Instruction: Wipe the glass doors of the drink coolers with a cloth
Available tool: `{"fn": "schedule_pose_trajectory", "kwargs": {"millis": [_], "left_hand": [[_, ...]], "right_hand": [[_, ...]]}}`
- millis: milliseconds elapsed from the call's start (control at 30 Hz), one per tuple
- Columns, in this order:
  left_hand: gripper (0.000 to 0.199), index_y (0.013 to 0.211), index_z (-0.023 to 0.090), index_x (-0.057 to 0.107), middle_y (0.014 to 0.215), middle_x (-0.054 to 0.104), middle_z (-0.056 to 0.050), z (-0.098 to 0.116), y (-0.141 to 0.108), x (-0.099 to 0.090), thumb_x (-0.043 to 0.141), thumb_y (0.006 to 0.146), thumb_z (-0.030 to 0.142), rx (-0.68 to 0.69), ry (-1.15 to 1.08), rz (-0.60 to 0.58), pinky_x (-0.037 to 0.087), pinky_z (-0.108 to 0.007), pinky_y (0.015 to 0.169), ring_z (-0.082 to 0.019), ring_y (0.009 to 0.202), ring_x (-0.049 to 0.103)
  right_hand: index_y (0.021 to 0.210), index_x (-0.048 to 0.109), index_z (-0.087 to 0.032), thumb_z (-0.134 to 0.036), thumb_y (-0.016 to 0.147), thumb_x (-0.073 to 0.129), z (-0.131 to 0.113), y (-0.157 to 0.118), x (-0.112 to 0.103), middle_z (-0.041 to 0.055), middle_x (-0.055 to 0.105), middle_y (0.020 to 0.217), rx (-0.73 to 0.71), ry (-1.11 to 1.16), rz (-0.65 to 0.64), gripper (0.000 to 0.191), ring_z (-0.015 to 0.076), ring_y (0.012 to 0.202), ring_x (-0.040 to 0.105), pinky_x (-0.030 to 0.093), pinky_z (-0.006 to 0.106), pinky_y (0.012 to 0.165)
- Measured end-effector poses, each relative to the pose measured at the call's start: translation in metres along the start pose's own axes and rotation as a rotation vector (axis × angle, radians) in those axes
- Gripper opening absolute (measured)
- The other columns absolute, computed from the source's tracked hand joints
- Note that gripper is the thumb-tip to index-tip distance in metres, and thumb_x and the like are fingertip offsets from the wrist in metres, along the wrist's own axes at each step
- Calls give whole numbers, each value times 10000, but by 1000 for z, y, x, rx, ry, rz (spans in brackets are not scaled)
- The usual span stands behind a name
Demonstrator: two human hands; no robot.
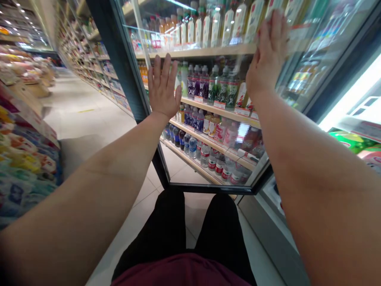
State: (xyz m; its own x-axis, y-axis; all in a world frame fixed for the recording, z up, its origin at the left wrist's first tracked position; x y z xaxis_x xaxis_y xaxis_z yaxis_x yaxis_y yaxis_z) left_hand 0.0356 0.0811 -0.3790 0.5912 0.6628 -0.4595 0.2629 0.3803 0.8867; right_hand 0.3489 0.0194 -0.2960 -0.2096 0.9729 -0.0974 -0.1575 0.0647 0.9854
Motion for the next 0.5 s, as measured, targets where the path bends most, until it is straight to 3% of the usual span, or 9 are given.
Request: {"fn": "schedule_pose_trajectory", "kwargs": {"millis": [100,200,333,500], "left_hand": [[702,1701,277,228,1700,-25,221,2,0,0,351,1013,340,5,50,10,-220,-277,1302,-18,1528,-276],[717,1699,314,246,1688,-15,232,1,2,1,384,996,324,1,55,1,-222,-258,1298,-34,1543,-233],[726,1697,315,250,1708,19,211,1,3,0,413,990,292,1,71,3,-213,-259,1294,-42,1556,-213],[760,1698,227,278,1746,108,96,2,3,0,476,964,236,0,124,-19,-221,-278,1277,-106,1596,-146]], "right_hand": [[1622,415,-167,-525,1134,90,-12,-22,7,59,320,1710,-19,18,-49,687,250,1604,191,133,572,1312],[1621,418,-272,-490,1119,89,-26,-51,13,-38,275,1723,-9,16,-149,639,228,1626,115,92,550,1316],[1645,362,-352,-528,1083,227,-42,-80,11,-102,234,1725,2,70,-336,604,273,1641,45,45,619,1328],[1563,474,-390,-505,1098,282,-34,-73,-4,-97,279,1715,22,113,-379,516,262,1626,163,108,621,1337]]}}
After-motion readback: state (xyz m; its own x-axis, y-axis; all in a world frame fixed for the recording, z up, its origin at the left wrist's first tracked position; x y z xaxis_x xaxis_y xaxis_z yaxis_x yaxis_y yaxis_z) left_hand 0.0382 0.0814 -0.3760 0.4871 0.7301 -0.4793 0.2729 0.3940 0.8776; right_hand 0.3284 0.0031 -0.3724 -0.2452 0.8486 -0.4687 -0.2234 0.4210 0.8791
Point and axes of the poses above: each hand's wrist, its own y-axis towards the middle knuckle, its own x-axis out of the palm, z = x × y, the point moved 7 cm from there along y, towards the middle knuckle
